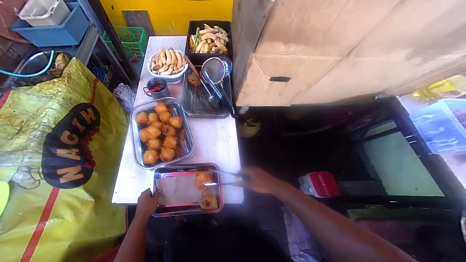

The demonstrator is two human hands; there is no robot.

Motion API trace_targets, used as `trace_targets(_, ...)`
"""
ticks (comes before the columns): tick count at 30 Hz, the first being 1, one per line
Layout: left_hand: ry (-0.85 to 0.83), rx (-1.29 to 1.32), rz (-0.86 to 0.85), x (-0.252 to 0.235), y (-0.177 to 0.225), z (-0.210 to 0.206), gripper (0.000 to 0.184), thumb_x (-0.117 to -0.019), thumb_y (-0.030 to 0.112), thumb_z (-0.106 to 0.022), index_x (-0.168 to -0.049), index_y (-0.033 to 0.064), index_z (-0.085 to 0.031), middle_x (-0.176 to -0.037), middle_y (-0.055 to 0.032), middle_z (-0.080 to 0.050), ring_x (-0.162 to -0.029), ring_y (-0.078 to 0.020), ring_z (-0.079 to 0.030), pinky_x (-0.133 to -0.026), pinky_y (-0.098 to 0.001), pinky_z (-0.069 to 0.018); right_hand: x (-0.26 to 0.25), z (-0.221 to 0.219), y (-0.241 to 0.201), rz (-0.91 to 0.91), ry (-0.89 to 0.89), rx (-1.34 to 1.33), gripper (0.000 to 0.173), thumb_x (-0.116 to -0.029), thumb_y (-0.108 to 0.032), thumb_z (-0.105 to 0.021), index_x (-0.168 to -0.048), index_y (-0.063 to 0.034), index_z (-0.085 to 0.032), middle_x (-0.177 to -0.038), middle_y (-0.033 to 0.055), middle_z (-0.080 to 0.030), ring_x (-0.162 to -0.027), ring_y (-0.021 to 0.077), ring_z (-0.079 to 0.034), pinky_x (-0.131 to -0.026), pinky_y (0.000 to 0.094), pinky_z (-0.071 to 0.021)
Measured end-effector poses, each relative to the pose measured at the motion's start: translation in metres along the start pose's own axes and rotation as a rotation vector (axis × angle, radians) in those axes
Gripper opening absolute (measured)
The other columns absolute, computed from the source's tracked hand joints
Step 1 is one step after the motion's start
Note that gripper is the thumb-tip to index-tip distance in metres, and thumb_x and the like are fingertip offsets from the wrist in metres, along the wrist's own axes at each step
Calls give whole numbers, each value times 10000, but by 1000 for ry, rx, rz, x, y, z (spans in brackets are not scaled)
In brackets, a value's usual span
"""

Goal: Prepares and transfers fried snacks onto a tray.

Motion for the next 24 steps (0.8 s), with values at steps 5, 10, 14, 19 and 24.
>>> trace_targets(5, 80, 131, 28, 15, -6, -3, 420, -1042, 438, -566, -1072, 38, -693, -918, -162, -701, -899, -327, -686, -848, -593, -532, -42, 13, -17, 65, -148, 78, 494, -905, -608, -708, -1083, -149, -749, -882, 54, -705, -827, 195, -671, -791, 476, -560)
trace_targets(10, 156, 285, 58, 34, -24, -1, 406, -1043, 413, -578, -1032, 26, -699, -875, -146, -698, -832, -293, -686, -798, -556, -550, -38, 13, -29, 199, -98, 191, 434, -915, -567, -722, -1171, -217, -745, -782, 20, -680, -689, 170, -626, -706, 453, -551)
trace_targets(14, 228, 450, 154, 61, -52, 17, 400, -1027, 413, -614, -1063, 22, -690, -852, -133, -698, -762, -258, -684, -728, -504, -574, -7, 12, -44, 303, 21, 312, 503, -909, -650, -671, -1278, -309, -694, -663, -39, -595, -607, 138, -576, -648, 430, -538)
trace_targets(19, 304, 590, 213, 102, -71, 45, 386, -1012, 399, -649, -1068, 18, -689, -820, -116, -695, -703, -223, -672, -664, -443, -575, 2, 34, -70, 443, -29, 239, 451, -915, -630, -679, -1224, -306, -731, -641, -76, -571, -574, 66, -537, -598, 322, -504)
trace_targets(24, 411, 614, 242, 127, -70, 71, 375, -1008, 396, -655, -1067, 27, -694, -810, -99, -688, -697, -205, -659, -669, -430, -562, -6, 41, -110, 490, -8, 153, 359, -918, -553, -724, -1153, -285, -761, -649, -86, -598, -556, 38, -533, -567, 284, -493)
Point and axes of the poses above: each hand's wrist, its own x-axis away from the middle knuckle, its own z-axis out of the back of the hand, y = z × x, the point moved 4 cm from there along -x, towards the middle knuckle
